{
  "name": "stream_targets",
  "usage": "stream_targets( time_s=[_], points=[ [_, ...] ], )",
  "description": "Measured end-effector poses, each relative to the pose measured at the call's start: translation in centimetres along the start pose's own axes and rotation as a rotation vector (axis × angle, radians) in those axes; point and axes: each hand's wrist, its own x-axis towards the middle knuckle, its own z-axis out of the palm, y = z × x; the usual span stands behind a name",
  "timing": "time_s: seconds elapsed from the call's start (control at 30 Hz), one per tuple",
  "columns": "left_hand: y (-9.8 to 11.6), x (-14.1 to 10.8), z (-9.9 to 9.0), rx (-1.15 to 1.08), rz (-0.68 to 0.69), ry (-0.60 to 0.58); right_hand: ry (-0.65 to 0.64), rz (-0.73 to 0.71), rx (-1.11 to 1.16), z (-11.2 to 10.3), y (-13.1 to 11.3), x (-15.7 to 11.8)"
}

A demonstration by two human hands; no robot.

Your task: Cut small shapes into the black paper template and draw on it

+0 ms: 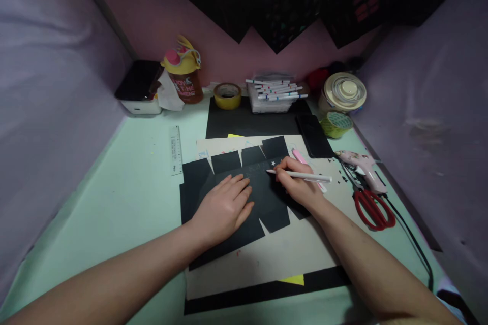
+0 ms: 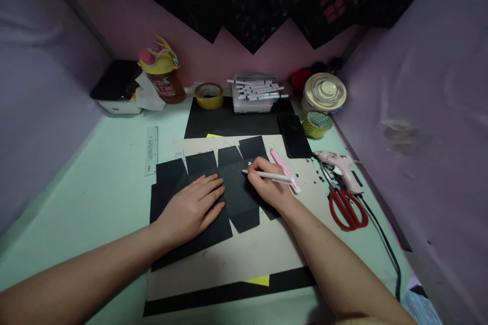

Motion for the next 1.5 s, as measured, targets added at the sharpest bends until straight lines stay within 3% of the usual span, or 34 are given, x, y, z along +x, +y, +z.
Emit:
stream_targets(
  time_s=[0.83, 1.5],
  points=[
    [-0.08, -0.13, 0.02, -0.003, -0.003, -0.005, 0.097, -0.002, -0.015, 0.03, 0.73, 0.12],
    [0.04, -0.21, 0.19, -0.010, -0.008, 0.002, 0.066, 0.000, -0.027, 0.02, 0.63, 0.09]
  ],
)
